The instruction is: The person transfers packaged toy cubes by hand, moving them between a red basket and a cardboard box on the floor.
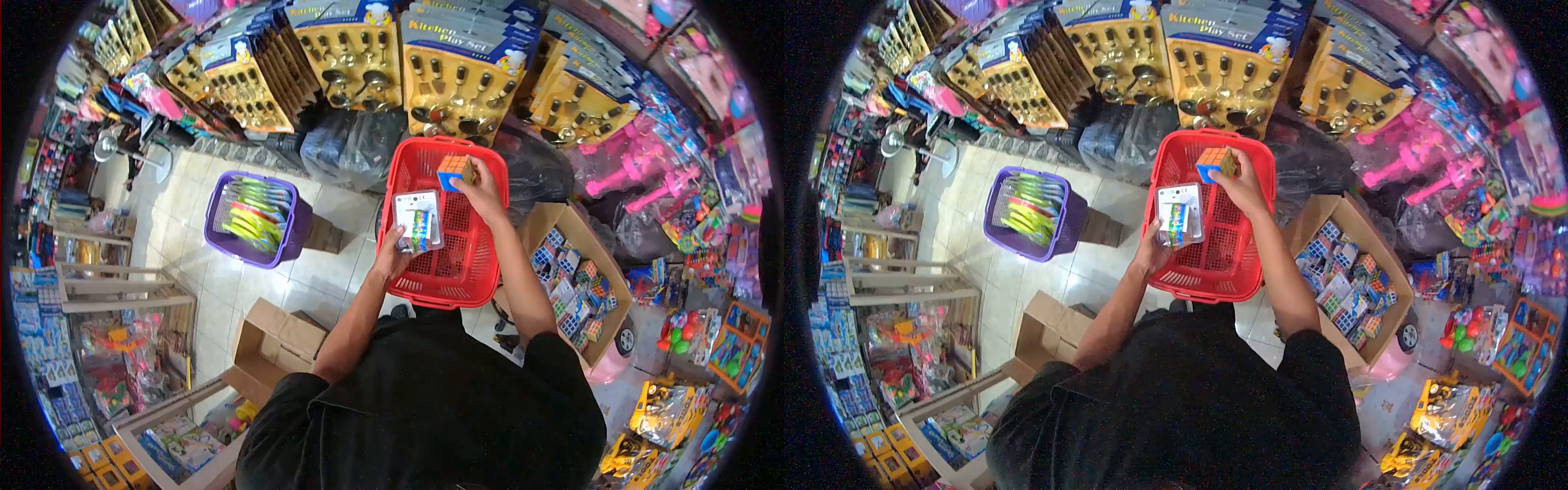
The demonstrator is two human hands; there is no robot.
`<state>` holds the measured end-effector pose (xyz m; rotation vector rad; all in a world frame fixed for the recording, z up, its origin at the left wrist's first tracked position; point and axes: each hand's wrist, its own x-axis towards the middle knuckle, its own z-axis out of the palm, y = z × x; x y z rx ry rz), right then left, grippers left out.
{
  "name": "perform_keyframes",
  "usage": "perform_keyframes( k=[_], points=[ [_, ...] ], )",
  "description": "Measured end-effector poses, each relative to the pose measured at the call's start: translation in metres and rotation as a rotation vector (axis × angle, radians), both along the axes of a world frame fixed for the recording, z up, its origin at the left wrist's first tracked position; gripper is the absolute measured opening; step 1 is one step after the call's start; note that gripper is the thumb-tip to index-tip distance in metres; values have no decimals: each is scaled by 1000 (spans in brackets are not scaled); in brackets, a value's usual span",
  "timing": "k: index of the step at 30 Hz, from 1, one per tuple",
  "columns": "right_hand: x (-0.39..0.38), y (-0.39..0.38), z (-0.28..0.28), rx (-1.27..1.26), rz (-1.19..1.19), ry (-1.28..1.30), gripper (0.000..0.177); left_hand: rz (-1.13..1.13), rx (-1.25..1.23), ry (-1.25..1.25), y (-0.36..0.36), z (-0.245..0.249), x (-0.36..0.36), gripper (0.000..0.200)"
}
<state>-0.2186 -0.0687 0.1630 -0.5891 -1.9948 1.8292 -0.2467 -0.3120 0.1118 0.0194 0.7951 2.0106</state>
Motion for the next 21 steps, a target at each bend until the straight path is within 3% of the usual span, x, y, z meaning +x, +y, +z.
perform_keyframes(
  k=[4, 7, 10, 13, 17, 21],
  points=[
    [58, -50, 99, -103, 231, 115, 63, 7, 11, 93, -4, 10, 2, 56],
    [85, -87, 115, 338, 181, 120, 65, 52, 31, 175, -5, 29, 18, 57],
    [115, -110, 115, 460, 190, 12, 66, 31, 8, 231, -9, 43, 38, 60],
    [151, -131, 109, 384, 112, 144, 70, 16, 64, 227, -14, 55, 69, 62],
    [197, -156, 83, -218, -75, 339, 67, -59, -40, 300, -14, 50, 113, 68],
    [250, -160, 79, -25, -225, 255, 65, -194, -44, 351, -4, 64, 153, 57]
  ],
)
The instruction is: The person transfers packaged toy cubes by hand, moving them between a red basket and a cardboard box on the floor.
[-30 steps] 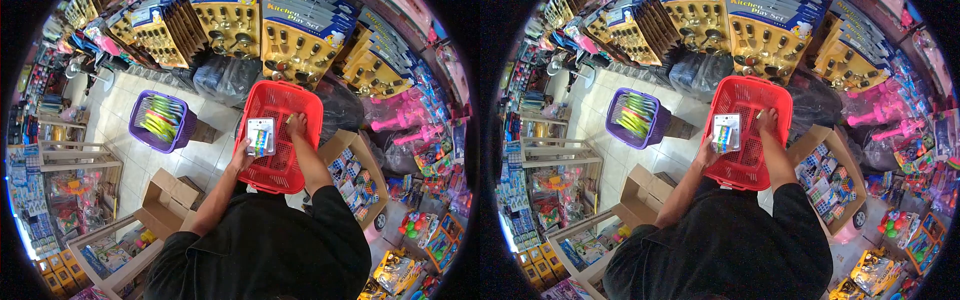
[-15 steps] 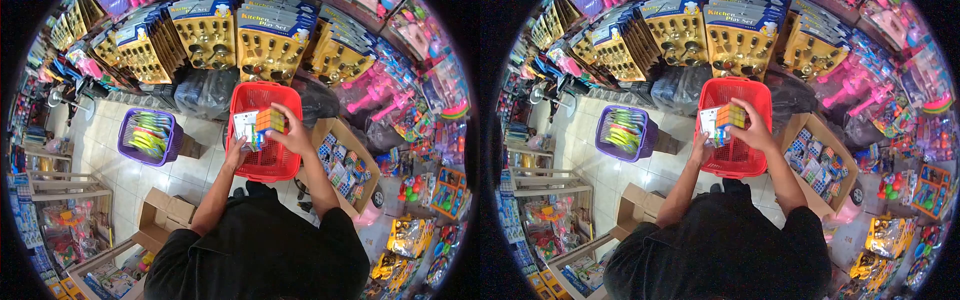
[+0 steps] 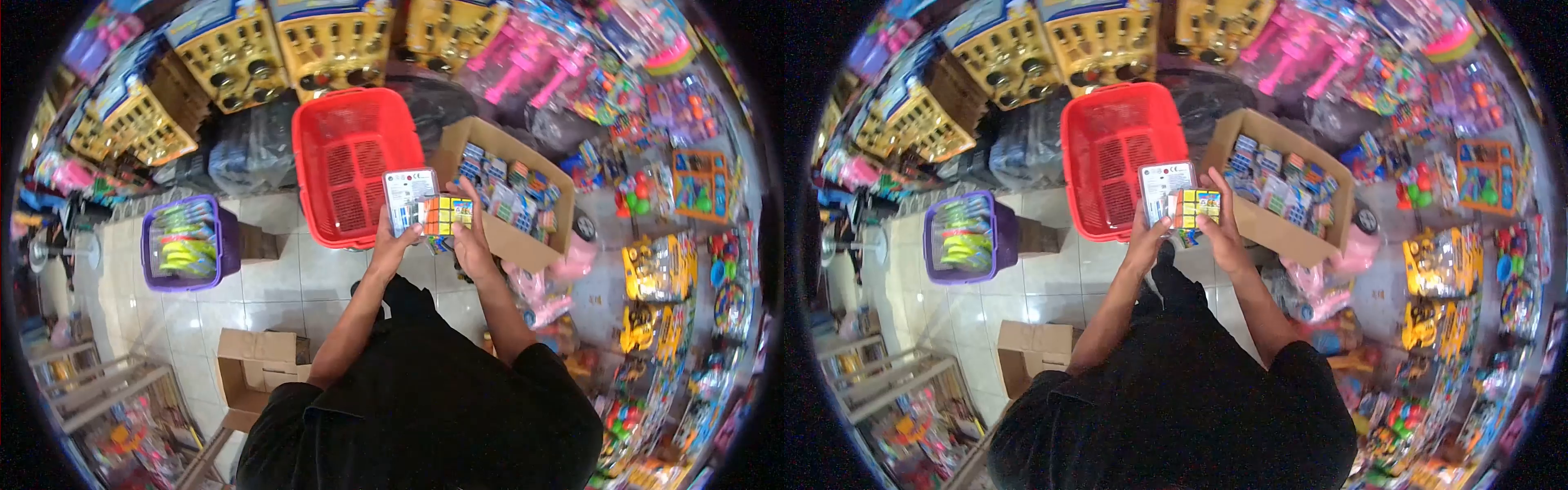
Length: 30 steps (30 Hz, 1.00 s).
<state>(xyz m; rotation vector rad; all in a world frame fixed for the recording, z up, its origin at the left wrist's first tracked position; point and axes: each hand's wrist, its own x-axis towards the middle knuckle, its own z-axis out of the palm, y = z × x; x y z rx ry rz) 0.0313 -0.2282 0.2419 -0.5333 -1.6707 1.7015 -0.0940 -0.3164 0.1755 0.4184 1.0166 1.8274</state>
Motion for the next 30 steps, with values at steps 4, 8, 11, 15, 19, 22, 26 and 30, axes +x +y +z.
perform_keyframes(
  k=[4, 8, 11, 15, 19, 22, 26, 30],
  points=[
    [54, -8, -15, -382, -99, 109, 67, -92, -9, 88, 16, 2, 37, 59],
    [117, -3, -49, -808, -71, 128, 51, -204, -56, 97, 40, 0, 72, 63],
    [148, 6, -59, -760, -122, 175, 49, -333, -126, 138, 63, -5, 98, 63],
    [186, 35, -83, -719, -278, 218, 45, -474, -144, 173, 108, -31, 132, 62],
    [227, 87, -118, -768, -402, 116, 46, -491, -220, 464, 161, -57, 176, 61],
    [267, 134, -138, -811, -427, -18, 49, -533, -257, 646, 207, -91, 207, 65],
    [313, 189, -153, -736, -484, -117, 50, -720, -368, 572, 264, -96, 246, 82],
    [334, 225, -128, -704, -496, -165, 53, -756, -455, 561, 303, -101, 277, 86]
  ],
)
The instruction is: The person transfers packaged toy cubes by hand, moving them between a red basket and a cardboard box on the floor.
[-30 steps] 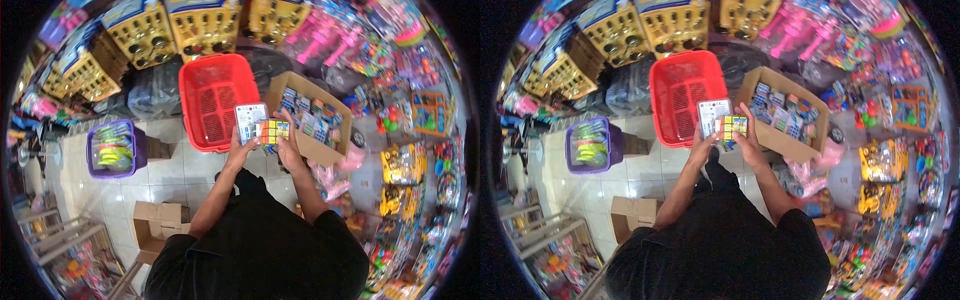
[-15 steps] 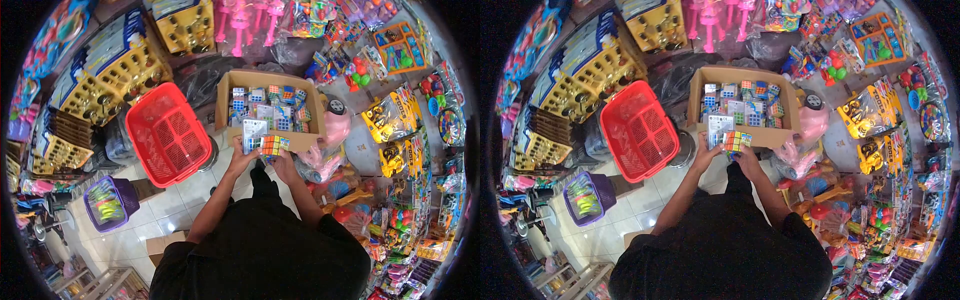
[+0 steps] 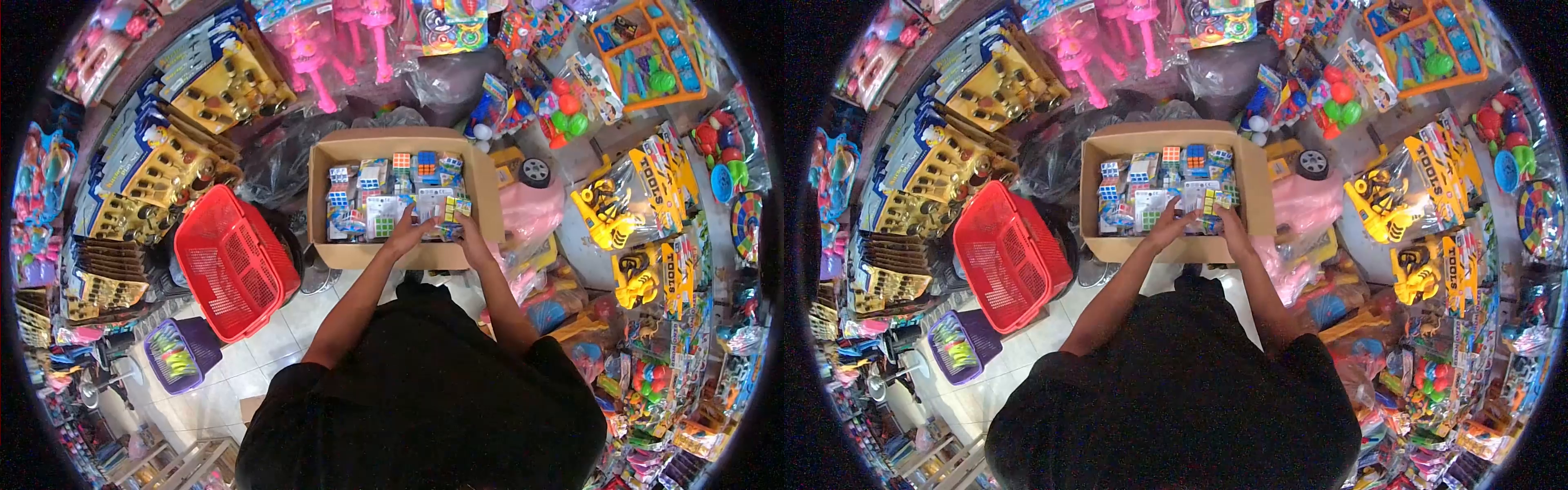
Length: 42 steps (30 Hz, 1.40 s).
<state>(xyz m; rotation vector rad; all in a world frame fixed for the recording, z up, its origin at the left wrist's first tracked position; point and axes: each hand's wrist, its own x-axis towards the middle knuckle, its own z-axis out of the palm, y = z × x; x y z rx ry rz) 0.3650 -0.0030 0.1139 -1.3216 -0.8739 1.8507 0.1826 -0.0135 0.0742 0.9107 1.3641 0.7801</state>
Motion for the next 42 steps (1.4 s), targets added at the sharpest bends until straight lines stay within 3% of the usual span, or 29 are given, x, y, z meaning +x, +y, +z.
perform_keyframes(
  k=[5, 9, 13, 18, 22, 25, 29, 33, 39, 40, 41, 42],
  points=[
    [16, 17, -9, 50, 54, -178, 55, -93, -84, -40, 17, -13, 21, 69],
    [26, 21, -60, 111, 33, -36, 54, -259, -125, 78, 24, -31, 28, 55],
    [31, 20, -47, 66, 76, -184, 53, -319, 0, 105, 30, -66, 29, 61],
    [28, 27, -28, 72, 174, -187, 52, -498, 44, 342, 31, -37, 29, 45],
    [26, 29, -30, 63, 103, -219, 54, -535, 106, 457, 34, -13, 29, 37],
    [27, 34, -32, 92, 96, -185, 54, -446, 77, 301, 35, -14, 24, 42],
    [19, 38, -24, -2, 42, -107, 54, -144, 150, 136, 31, -11, 18, 48],
    [-7, 44, -29, -41, 87, -63, 55, 42, -4, -26, 24, -7, -3, 55],
    [-79, 54, -38, -167, 201, 168, 44, 202, 23, -6, -1, -9, -77, 43],
    [-91, 55, -36, -158, 233, 125, 45, 223, 37, 18, -2, -9, -94, 43],
    [-103, 54, -25, -149, 263, 80, 47, 247, 127, 26, -7, -44, -116, 44],
    [-115, 53, -19, -141, 292, 32, 48, 250, 123, 78, -11, -32, -133, 42]
  ],
)
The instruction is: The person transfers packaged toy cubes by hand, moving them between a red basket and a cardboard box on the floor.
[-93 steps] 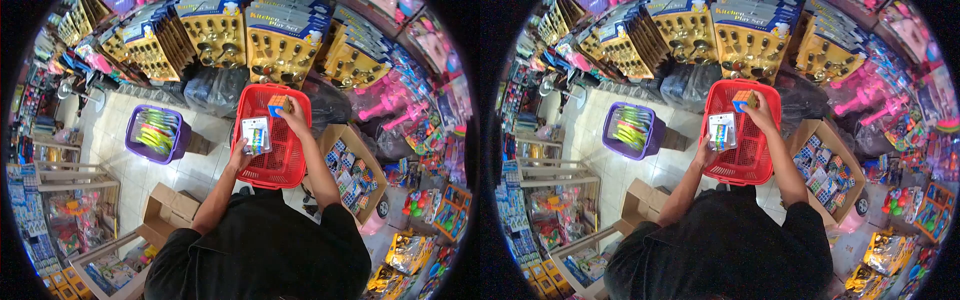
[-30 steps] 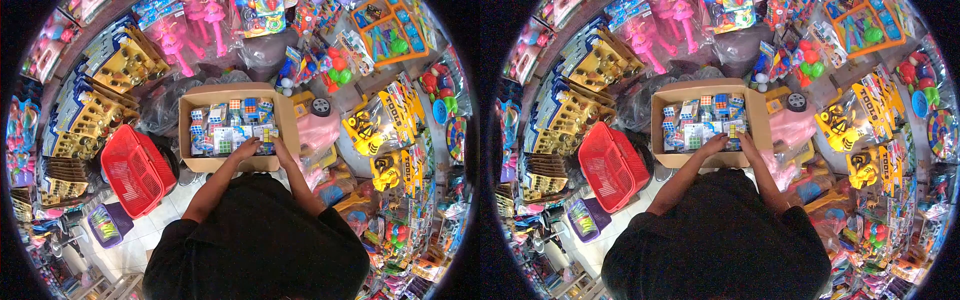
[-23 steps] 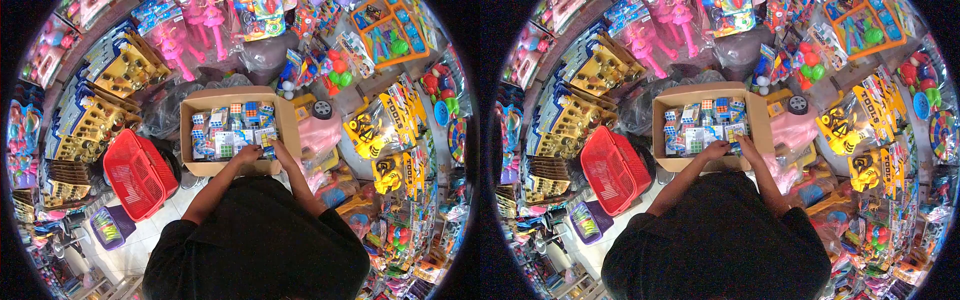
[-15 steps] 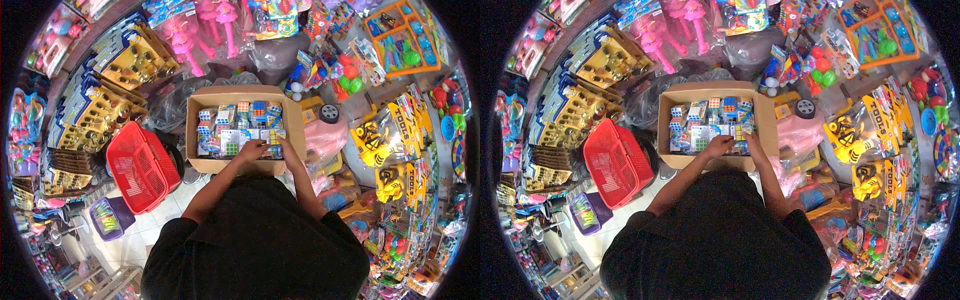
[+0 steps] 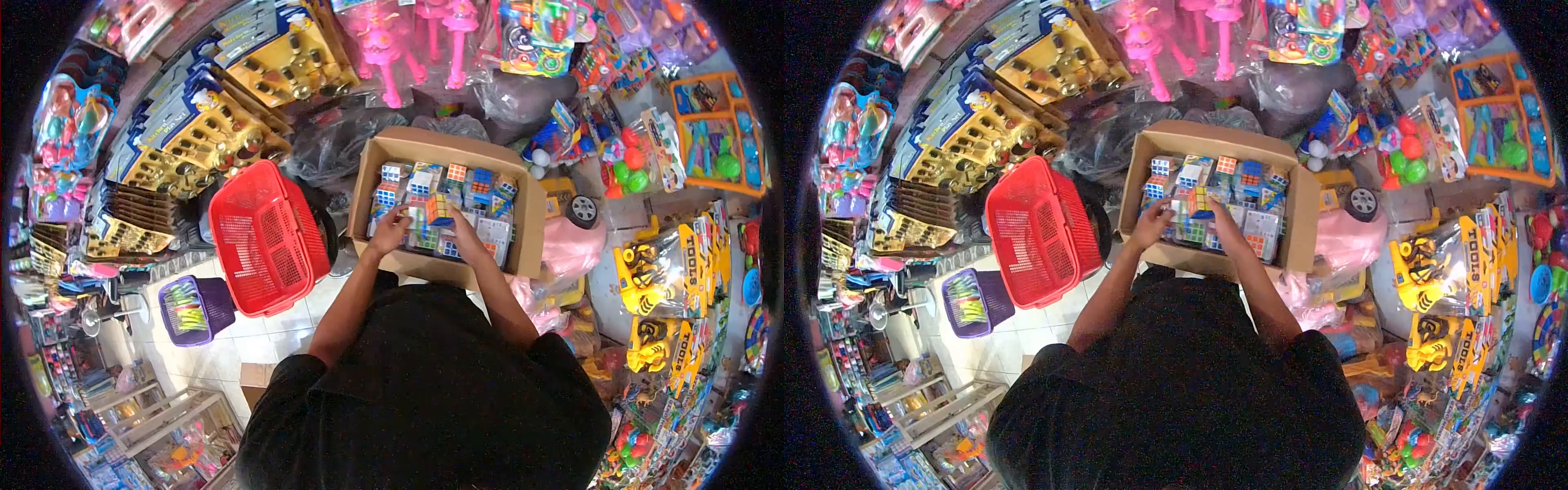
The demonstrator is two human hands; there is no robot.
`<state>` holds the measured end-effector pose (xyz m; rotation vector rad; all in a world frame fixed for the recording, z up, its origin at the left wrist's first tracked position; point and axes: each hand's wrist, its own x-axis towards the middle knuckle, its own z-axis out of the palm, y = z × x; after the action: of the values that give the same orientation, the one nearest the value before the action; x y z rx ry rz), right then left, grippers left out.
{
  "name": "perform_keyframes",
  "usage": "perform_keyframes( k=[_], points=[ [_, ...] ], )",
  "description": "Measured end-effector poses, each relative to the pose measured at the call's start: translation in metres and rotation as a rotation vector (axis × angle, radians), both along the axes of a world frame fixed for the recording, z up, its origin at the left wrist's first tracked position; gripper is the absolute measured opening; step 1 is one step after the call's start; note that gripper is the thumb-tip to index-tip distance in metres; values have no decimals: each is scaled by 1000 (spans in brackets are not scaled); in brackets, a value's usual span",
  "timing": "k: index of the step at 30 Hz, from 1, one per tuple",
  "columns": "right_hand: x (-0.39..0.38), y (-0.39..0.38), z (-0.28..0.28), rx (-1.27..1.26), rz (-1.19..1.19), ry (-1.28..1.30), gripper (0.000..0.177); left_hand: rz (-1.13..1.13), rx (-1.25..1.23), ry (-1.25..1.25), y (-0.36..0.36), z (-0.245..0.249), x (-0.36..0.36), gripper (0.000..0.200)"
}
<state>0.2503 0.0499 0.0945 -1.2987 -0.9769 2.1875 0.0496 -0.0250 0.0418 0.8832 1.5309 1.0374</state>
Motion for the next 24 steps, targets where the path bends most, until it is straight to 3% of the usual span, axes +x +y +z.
perform_keyframes(
  k=[2, 4, 5, 12, 14, 18, 22, 24],
  points=[
    [-20, 2, 3, 41, 111, -82, 57, 36, -83, 160, -5, 13, -28, 44],
    [-35, 6, 17, 79, 252, -173, 60, -45, -38, 475, -10, 15, -54, 45],
    [-44, 5, -8, 111, 172, -306, 62, -85, -15, 634, -12, 16, -64, 45],
    [-66, 2, -43, 150, 131, -340, 57, -366, -244, 847, -14, 9, -84, 42],
    [-69, 6, -42, 120, 219, -271, 57, -427, -272, 904, -13, 4, -82, 40],
    [-90, 13, -61, 122, 227, -335, 63, -463, -402, 997, -9, 3, -77, 30],
    [-118, 16, -62, 326, 189, -268, 63, -407, -385, 1125, -9, -8, -74, 21],
    [-135, 33, -115, 364, 274, -186, 62, -391, -359, 1164, -10, -10, -74, 20]
  ],
)
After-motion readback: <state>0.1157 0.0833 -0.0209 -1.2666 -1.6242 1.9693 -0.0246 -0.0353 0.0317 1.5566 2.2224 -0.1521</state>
